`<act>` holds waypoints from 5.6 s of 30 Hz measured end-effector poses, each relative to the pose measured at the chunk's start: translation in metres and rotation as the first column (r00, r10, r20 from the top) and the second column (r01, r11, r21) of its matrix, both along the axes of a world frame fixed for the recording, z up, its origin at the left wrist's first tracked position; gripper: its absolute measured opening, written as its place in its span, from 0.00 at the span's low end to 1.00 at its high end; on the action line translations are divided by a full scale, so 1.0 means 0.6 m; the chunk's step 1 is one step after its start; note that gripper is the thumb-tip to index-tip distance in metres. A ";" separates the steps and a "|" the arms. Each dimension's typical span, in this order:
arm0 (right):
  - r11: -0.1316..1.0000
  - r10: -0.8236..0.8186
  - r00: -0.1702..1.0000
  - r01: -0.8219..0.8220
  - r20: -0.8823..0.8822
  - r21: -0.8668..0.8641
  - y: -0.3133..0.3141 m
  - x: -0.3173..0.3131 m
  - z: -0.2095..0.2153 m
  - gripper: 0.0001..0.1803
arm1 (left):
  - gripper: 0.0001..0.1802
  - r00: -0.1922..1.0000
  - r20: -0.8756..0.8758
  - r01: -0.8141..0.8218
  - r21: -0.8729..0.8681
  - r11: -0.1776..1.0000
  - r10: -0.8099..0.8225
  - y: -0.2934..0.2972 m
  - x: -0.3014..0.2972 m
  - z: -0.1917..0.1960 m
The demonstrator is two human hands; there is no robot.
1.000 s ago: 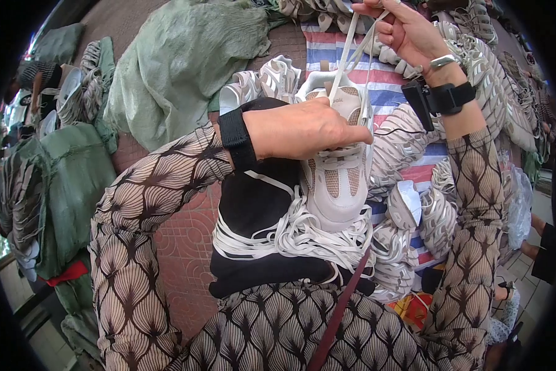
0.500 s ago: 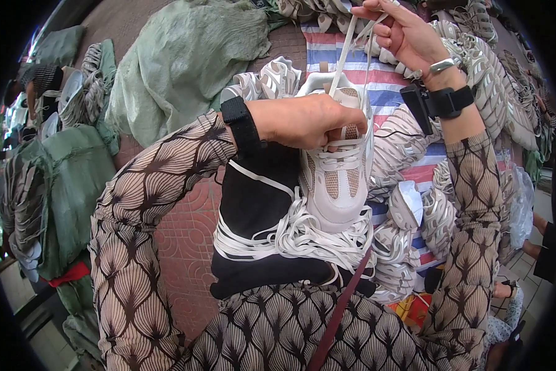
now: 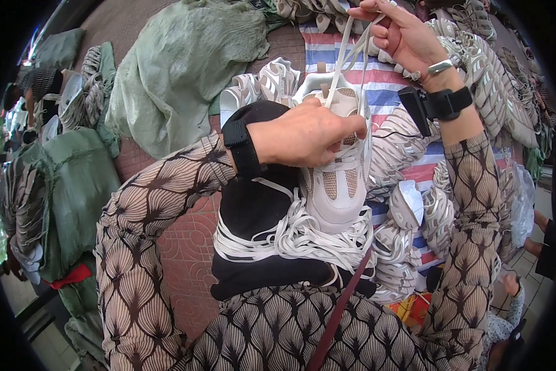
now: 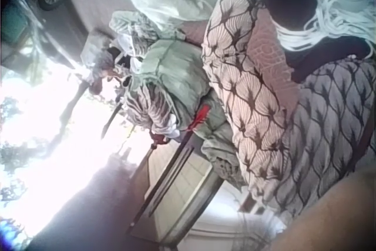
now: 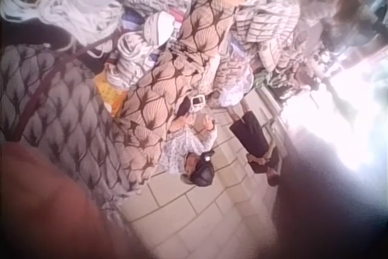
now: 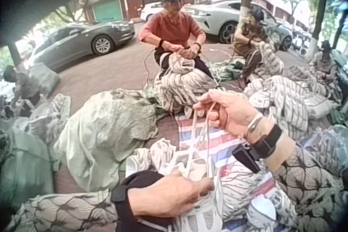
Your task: Lacing up white sneakers and tying the laces in a production or finishing setting.
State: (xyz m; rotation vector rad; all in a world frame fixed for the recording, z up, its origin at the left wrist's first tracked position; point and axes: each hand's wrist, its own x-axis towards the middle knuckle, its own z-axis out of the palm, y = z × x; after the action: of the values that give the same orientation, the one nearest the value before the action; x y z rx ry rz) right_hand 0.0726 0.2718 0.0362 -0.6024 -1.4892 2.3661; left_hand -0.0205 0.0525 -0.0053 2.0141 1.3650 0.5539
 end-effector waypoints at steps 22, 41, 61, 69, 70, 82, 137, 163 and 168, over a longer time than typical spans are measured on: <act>0.873 0.097 0.995 -0.093 0.016 0.479 -0.005 0.047 -0.046 0.17 | 0.19 0.977 0.082 -0.213 0.249 0.945 0.198 -0.106 0.084 -0.006; 0.874 -0.123 0.972 0.011 0.199 0.487 0.028 -0.048 0.051 0.13 | 0.10 0.882 -0.037 -0.422 0.385 0.821 0.471 -0.004 0.061 -0.003; 0.934 0.058 0.991 -0.097 0.121 0.343 -0.023 0.014 -0.001 0.15 | 0.06 0.817 0.286 -0.481 -0.142 0.865 0.501 -0.025 0.092 0.006; 0.908 0.134 0.990 -0.102 -0.051 0.405 -0.023 -0.005 -0.048 0.16 | 0.22 0.882 -0.275 -0.275 0.357 0.893 0.382 -0.063 0.099 -0.013; 0.832 0.108 0.991 -0.046 -0.080 0.552 -0.012 -0.006 -0.054 0.16 | 0.22 0.883 -0.275 -0.273 0.357 0.893 0.380 -0.065 0.099 -0.016; 0.958 0.050 0.950 0.042 -0.309 0.283 0.071 -0.040 -0.072 0.13 | 0.25 0.752 0.199 -0.646 0.035 0.762 0.628 -0.015 -0.023 -0.030; 0.464 -0.886 0.464 0.885 0.009 0.040 0.556 0.854 0.060 0.19 | 0.15 0.019 -0.250 -0.777 -0.612 -0.143 0.968 -0.626 -0.465 -0.068; 0.899 -0.381 0.904 0.313 0.192 0.308 -0.066 0.264 -0.041 0.11 | 0.16 0.685 0.358 -0.097 -0.819 0.566 0.635 -0.115 -0.037 0.085; 0.917 -0.255 0.943 0.166 0.214 0.363 -0.111 0.229 -0.067 0.08 | 0.17 0.827 0.093 -0.285 -0.782 0.555 0.554 -0.205 -0.162 0.050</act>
State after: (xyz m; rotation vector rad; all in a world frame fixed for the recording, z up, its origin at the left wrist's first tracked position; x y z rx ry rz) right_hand 0.2098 0.2051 -0.0040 -0.9537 -1.7864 1.8609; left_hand -0.1179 -0.0704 0.0249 0.8588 1.5332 0.4067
